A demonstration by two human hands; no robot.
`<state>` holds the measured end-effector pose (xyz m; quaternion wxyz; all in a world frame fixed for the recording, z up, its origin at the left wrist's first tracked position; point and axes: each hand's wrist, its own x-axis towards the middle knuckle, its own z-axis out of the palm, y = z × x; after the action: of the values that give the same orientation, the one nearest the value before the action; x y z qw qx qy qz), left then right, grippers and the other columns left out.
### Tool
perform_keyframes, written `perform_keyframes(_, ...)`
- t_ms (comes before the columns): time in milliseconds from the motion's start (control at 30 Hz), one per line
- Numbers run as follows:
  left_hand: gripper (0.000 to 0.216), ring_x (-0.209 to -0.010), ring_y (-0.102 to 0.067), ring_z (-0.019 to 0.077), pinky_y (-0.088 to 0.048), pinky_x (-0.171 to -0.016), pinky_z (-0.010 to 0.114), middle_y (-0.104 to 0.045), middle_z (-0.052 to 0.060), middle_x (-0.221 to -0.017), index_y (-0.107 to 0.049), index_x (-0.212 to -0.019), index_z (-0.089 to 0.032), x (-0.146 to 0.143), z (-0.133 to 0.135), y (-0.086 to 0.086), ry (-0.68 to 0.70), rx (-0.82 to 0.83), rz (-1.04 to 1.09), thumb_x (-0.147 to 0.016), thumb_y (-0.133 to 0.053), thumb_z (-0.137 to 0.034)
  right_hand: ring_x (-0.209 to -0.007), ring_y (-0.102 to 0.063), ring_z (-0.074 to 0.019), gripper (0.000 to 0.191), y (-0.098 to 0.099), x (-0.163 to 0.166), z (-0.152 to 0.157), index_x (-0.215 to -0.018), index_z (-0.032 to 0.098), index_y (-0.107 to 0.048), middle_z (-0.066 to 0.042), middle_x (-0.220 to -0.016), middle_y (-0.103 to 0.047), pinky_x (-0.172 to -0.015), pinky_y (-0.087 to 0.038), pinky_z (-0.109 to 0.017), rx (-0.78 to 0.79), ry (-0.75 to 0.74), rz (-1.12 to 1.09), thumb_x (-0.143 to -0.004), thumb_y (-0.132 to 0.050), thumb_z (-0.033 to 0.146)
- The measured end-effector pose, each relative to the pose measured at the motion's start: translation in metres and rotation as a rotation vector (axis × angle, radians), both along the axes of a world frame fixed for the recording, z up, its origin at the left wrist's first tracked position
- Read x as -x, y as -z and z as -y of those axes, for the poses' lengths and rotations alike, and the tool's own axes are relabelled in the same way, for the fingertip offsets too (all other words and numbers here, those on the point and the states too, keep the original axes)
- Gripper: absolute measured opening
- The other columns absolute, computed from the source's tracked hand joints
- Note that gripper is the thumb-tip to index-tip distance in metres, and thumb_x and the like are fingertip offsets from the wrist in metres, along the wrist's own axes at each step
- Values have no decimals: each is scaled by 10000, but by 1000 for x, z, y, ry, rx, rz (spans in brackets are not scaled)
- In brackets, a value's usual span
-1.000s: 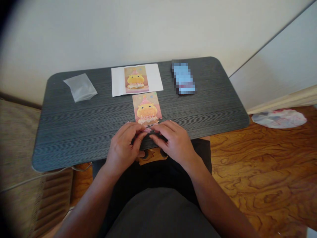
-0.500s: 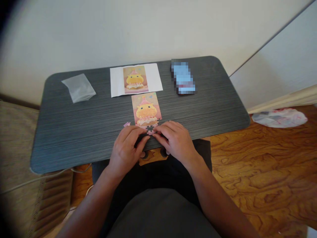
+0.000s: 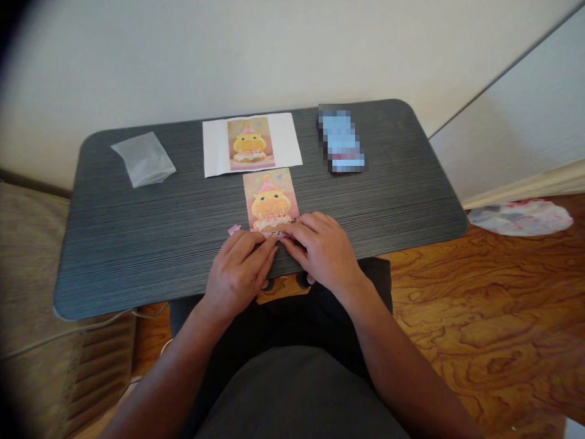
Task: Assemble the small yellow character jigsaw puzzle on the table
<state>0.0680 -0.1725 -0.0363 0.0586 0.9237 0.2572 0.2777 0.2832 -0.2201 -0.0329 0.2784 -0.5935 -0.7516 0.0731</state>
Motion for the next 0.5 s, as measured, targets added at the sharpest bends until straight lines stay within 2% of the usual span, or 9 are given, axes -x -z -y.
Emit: perform_keyframes(500, 226, -988, -602, 273, -595, -859, 464, -680, 144, -1046, -690, -1235, -92, -2, 0, 3, -21, -5, -103, -1067, -552, -152, -940, -645, -244, 159, 1, 1, 2, -1144, 247, -781, -59, -975, -712, -824, -520, -411, 6, 16, -55, -1065, -667, 325)
